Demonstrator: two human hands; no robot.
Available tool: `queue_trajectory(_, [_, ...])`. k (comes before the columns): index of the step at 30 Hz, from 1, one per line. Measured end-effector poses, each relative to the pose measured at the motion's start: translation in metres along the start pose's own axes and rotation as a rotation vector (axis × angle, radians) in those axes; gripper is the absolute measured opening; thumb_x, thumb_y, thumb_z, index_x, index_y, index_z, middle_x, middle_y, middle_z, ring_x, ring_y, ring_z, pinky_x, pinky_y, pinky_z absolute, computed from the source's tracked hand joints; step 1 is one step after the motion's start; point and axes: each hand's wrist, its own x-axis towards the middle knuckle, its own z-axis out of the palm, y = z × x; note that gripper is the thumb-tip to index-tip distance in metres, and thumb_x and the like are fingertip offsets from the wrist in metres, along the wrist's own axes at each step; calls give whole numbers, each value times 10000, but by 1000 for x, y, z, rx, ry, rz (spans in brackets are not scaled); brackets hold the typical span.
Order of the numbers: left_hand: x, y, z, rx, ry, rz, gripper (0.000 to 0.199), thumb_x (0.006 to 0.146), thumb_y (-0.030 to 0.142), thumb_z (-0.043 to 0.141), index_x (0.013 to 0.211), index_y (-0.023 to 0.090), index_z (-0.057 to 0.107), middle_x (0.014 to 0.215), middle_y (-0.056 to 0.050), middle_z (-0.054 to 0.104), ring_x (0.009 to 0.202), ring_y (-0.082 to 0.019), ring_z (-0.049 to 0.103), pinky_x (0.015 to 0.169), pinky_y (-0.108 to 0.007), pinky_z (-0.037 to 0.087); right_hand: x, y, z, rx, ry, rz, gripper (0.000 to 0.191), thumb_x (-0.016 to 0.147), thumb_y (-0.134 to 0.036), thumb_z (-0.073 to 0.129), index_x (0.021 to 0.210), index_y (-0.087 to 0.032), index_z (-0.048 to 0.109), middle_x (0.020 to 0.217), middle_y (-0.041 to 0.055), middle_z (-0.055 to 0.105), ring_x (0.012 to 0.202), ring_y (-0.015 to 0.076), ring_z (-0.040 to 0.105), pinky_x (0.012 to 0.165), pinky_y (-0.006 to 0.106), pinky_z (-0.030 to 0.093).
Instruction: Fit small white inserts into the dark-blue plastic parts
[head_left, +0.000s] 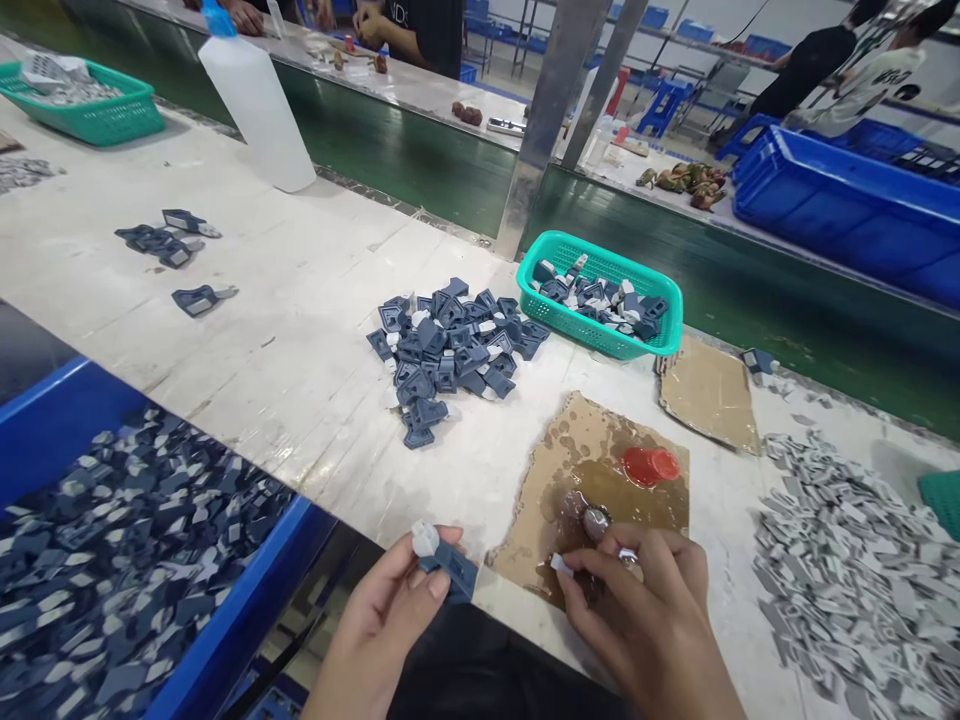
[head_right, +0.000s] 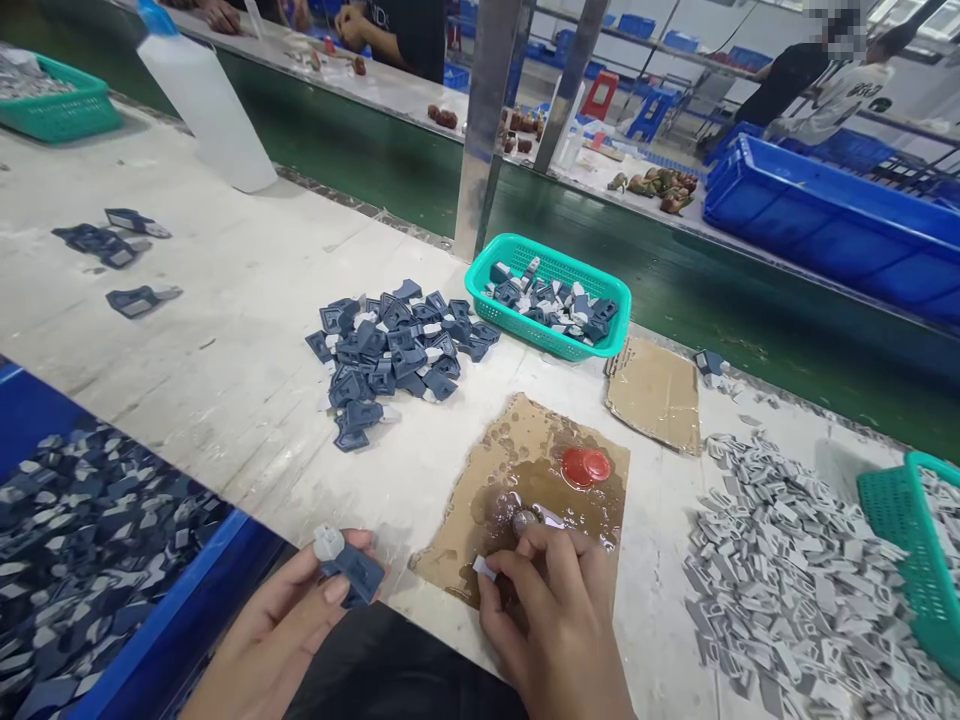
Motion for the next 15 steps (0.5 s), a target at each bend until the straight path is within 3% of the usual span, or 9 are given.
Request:
queue_trajectory(4, [2,-3,-2,6,-7,1,392,480,499,834,805,290,764,845,21,748,855,-160,656,724,-137,489,3,1,-1,-2,-19,-5,72,868,-226,551,837,-199,609,908,71,490,898,227,465,782,381,356])
queue_trajectory(9, [7,-7,-6,-45,-100,53,341,513,450,838,802,284,768,741,8,747,787,-140,667,747,-147,492,4,2,-2,-63,20,-61,70,851,-245,580,834,-196,627,911,69,497,834,200,462,745,354,366])
queue_trajectory(15, [1,-2,-1,-101,-142,38,298,543,397,840,802,271,766,729,10,759,764,-123,679,739,-137,482,3,2,-4,-30,-41,-44,73,866,-232,553,846,-196,613,917,71,492,865,209,459,766,361,366])
